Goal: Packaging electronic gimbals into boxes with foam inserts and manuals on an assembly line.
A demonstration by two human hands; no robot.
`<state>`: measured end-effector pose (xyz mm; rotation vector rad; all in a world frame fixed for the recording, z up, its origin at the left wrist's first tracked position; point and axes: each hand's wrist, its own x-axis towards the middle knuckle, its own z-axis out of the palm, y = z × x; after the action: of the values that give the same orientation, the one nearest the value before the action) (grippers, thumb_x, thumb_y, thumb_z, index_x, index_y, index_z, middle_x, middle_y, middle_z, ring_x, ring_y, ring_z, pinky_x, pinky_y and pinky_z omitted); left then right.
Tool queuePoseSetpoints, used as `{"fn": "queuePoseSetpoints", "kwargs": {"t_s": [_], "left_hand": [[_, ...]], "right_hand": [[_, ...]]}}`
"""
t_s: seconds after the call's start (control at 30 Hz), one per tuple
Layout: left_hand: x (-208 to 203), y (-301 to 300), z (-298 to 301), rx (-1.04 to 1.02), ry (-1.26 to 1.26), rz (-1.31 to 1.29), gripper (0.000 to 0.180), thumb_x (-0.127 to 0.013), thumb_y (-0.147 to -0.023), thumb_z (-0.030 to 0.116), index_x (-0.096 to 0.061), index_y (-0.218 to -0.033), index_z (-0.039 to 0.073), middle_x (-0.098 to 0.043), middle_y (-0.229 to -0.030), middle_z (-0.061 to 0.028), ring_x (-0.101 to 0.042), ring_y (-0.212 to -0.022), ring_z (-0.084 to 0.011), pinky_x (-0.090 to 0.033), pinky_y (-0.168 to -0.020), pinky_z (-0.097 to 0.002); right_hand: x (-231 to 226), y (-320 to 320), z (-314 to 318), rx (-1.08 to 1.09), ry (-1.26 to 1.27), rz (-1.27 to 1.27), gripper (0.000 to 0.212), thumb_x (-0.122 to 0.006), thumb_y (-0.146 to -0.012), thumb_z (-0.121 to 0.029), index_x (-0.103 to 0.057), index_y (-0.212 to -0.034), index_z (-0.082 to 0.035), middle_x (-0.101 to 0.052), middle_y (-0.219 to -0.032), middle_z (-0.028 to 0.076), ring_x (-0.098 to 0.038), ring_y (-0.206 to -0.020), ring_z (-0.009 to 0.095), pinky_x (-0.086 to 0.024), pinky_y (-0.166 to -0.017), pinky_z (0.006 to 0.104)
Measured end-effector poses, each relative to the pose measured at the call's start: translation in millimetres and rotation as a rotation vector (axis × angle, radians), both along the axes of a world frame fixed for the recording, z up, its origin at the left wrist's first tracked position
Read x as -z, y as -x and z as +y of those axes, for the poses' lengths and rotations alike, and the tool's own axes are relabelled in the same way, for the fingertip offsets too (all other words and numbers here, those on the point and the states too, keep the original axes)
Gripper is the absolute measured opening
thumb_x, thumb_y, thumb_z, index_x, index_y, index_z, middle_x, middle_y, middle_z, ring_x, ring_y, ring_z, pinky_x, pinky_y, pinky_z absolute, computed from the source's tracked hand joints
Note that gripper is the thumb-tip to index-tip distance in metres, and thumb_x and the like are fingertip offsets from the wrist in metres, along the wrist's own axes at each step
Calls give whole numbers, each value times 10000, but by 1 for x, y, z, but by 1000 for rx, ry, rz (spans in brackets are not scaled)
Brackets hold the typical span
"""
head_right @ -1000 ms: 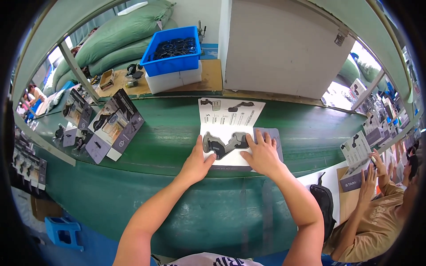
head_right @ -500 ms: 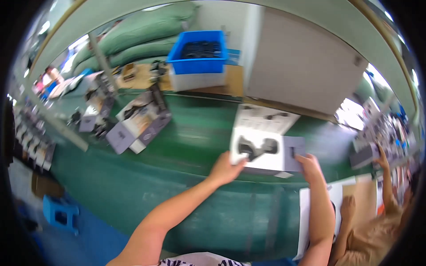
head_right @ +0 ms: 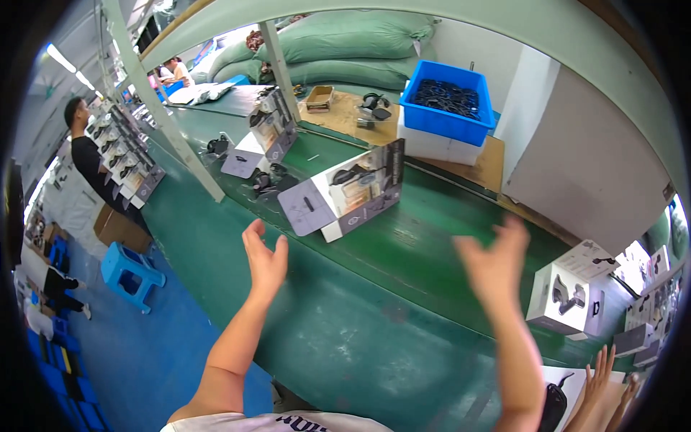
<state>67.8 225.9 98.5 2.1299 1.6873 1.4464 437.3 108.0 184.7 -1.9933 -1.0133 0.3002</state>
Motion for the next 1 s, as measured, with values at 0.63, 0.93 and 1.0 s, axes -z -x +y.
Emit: {"fn": "queuePoseSetpoints", "kwargs": {"t_s": [0.63,0.93,1.0], "left_hand": [[10,74,-157,751,-163,17,1172,-890,-700,513,-262,-1574,49,-193,-1650,-278,-264,-1494,-480,-138,-1219,-674],[20,136,-207,247,-220,158,919,-878,-711,406,-456,-1476,122,-321,-1583,-234,-234,-1489,-489,-135,-1205,-684],[5,148,-215,277,24,261,817,-847,-749,381,-507,-1450,132,-335,-1574,-231,-232,-1481,-505,-145,-1201,-680]], "right_hand": [[35,181,-34,-549,-362,252,478,-548,-984,-27,-451,-1445,56,-632,-1297,195,-637,-1093,260,-535,-934,355],[53,156,113,-1452,765,681,764,-854,-838,-322,-522,-1453,-11,-573,-1454,145,-611,-1197,257,-497,-1050,397],[55,156,158,-841,253,1216,726,-808,-868,-424,-555,-1400,0,-582,-1394,203,-619,-1185,322,-522,-1002,450]]}}
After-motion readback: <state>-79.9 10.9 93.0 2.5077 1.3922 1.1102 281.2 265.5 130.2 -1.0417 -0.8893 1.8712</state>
